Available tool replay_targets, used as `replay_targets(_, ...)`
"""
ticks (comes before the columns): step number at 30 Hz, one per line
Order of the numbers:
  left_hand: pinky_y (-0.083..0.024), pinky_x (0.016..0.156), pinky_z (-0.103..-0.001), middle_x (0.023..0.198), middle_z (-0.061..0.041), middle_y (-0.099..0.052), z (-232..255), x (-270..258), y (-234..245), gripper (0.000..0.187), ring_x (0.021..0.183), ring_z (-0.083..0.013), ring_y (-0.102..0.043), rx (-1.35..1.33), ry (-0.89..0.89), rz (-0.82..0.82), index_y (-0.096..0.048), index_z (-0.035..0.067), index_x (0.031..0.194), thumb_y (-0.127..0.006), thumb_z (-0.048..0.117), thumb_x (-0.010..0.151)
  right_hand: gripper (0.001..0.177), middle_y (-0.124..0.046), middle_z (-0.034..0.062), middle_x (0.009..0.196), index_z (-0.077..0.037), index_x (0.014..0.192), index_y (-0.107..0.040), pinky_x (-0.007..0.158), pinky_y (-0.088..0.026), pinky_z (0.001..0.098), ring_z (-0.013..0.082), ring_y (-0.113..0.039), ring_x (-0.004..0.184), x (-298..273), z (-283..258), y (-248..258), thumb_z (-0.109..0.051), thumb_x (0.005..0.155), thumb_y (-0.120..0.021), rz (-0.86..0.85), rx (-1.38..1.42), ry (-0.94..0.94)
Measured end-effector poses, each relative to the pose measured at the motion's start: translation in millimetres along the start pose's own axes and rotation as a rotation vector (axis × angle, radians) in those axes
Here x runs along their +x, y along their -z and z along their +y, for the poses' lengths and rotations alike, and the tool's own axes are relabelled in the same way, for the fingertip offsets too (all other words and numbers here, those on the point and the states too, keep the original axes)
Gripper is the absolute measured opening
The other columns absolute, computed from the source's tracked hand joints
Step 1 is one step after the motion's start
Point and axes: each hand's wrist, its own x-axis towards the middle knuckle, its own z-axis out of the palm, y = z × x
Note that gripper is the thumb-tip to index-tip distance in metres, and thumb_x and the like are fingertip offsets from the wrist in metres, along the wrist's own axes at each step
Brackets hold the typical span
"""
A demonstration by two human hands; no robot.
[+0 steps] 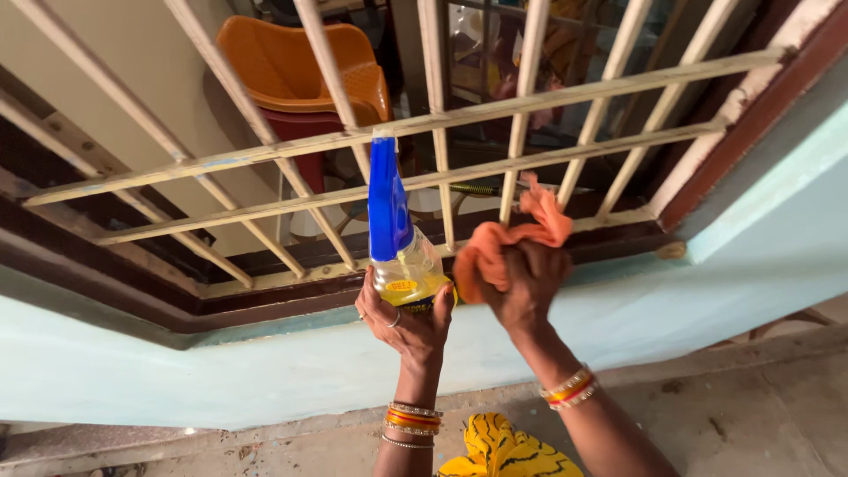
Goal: The person sprays a cleaning solution onto a metal window grille and wipes it with a cloth. The person repeatedly sprays and wipes different sections of the grille throughout the clip.
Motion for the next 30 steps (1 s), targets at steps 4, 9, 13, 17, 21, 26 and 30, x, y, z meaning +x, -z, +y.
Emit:
replay_targets(4, -0.046, 0.104, -0.054, 0.137, -0.021, -0.055, 19, -6, -13, 0.097, 0.116, -0.04, -0.057, 0.009, -0.018, -0.016, -0.036, -0.003, 0.148, -0.073, 0.063, 0.087, 0.045, -0.063, 0.0063, 0.11, -0.01, 0.105, -0.071, 0.1, -0.034, 0.0489, 0.0288, -0.056, 0.106, 14, 24, 16, -0.046, 0.082, -0.082, -0.018, 0.032, 0.148)
replay_targets(9, -0.045, 0.105, -0.054, 0.137, -0.021, -0.054, 45, -19, -29, 0.095, 0.118, -0.04, -0.057, 0.013, 0.019, -0.032, -0.036, -0.002, 0.148, -0.072, 0.063, 0.089, 0.041, -0.06, 0.0048, 0.101, -0.01, 0.096, -0.069, 0.096, -0.034, 0.0492, 0.0289, -0.057, 0.098, 25, 103, 50, -0.045, 0.078, -0.082, 0.013, -0.072, 0.149)
replay_targets(13, -0.045, 0.105, -0.054, 0.138, -0.021, -0.053, 64, -29, -44, 0.096, 0.118, -0.0408, -0.057, 0.01, 0.007, -0.021, -0.035, -0.002, 0.148, -0.071, 0.063, 0.088, 0.036, -0.061, 0.0039, 0.107, -0.008, 0.104, -0.069, 0.097, -0.037, 0.0475, 0.0281, -0.059, 0.103, 24, 130, 66, -0.035, 0.087, -0.085, -0.004, -0.178, 0.047)
replay_targets(17, -0.046, 0.104, -0.053, 0.139, -0.021, -0.054, 83, -39, -59, 0.095, 0.119, -0.0409, -0.057, -0.021, 0.007, -0.029, -0.036, -0.001, 0.149, -0.072, 0.063, 0.09, 0.049, -0.062, 0.0108, 0.116, -0.001, 0.119, -0.069, 0.093, -0.036, 0.048, 0.0327, -0.057, 0.106, 15, 107, 59, -0.036, 0.087, -0.084, -0.013, -0.095, 0.029)
replay_targets(21, -0.046, 0.103, -0.053, 0.134, -0.02, -0.054, 101, -49, -71, 0.096, 0.116, -0.0411, -0.057, -0.031, 0.031, -0.008, -0.036, 0.0, 0.148, -0.072, 0.064, 0.087, 0.049, -0.061, 0.0114, 0.121, -0.004, 0.122, -0.068, 0.104, -0.036, 0.0508, 0.0337, -0.056, 0.112, 4, 92, 53, -0.035, 0.086, -0.079, -0.083, 0.035, 0.104)
replay_targets(26, -0.047, 0.101, -0.052, 0.135, -0.02, -0.054, 115, -55, -77, 0.095, 0.116, -0.0392, -0.058, -0.041, 0.031, -0.024, -0.035, 0.001, 0.149, -0.072, 0.063, 0.088, 0.051, -0.06, 0.0064, 0.121, -0.011, 0.113, -0.074, 0.097, -0.031, 0.0533, 0.0313, -0.046, 0.114, 16, 140, 78, -0.047, 0.078, -0.08, -0.121, -0.102, 0.212)
replay_targets(30, -0.047, 0.1, -0.051, 0.134, -0.021, -0.055, 125, -60, -82, 0.095, 0.114, -0.038, -0.057, -0.015, 0.036, -0.024, -0.035, 0.0, 0.15, -0.072, 0.061, 0.087, 0.048, -0.051, 0.0077, 0.124, -0.012, 0.114, -0.076, 0.097, -0.029, 0.0517, 0.0295, -0.038, 0.118, 19, 180, 101, -0.05, 0.086, -0.083, -0.056, -0.227, 0.181)
